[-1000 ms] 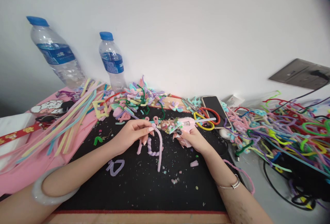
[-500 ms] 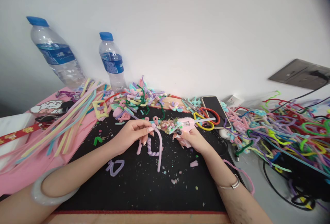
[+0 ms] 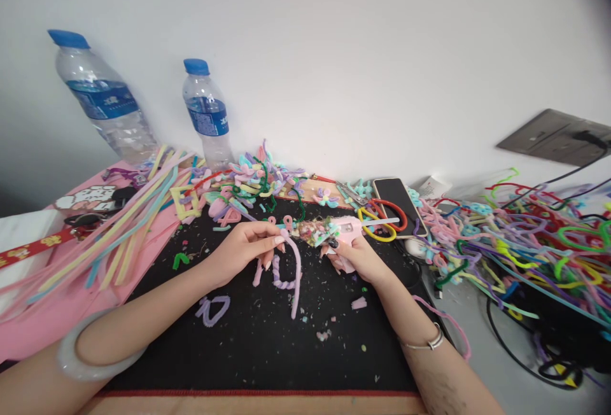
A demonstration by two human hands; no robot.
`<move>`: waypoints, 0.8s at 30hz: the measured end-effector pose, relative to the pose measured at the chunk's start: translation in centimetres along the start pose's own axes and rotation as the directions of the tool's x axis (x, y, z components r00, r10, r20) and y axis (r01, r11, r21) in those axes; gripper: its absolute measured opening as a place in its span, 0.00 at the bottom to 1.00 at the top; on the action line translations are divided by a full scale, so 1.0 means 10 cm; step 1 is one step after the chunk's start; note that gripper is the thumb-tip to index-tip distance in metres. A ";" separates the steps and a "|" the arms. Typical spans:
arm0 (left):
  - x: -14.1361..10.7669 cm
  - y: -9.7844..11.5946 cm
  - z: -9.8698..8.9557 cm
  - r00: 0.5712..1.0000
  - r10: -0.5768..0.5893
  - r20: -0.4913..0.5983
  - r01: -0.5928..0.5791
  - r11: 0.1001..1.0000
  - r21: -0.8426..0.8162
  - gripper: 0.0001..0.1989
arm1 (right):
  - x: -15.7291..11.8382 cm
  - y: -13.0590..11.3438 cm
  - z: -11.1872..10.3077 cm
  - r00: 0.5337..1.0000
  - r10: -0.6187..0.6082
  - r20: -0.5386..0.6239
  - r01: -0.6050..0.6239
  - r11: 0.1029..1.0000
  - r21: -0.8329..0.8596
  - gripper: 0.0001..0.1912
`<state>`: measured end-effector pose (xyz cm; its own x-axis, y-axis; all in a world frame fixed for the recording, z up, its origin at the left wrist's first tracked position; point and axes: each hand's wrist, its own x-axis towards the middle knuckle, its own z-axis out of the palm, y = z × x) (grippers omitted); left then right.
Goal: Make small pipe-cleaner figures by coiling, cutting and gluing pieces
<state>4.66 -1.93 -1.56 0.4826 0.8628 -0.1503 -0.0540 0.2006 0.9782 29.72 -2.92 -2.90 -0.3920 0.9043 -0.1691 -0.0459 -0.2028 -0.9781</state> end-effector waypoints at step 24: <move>0.00 0.02 0.02 1.000 -0.010 0.020 0.010 1.000 0.016 0.10 | 0.00 -0.01 0.00 1.000 0.007 0.008 -0.007 1.000 0.026 0.20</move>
<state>4.81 -2.01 -1.28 0.5005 0.8513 -0.1575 -0.0350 0.2017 0.9788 29.66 -2.88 -2.79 -0.3992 0.9000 -0.1751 -0.0668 -0.2191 -0.9734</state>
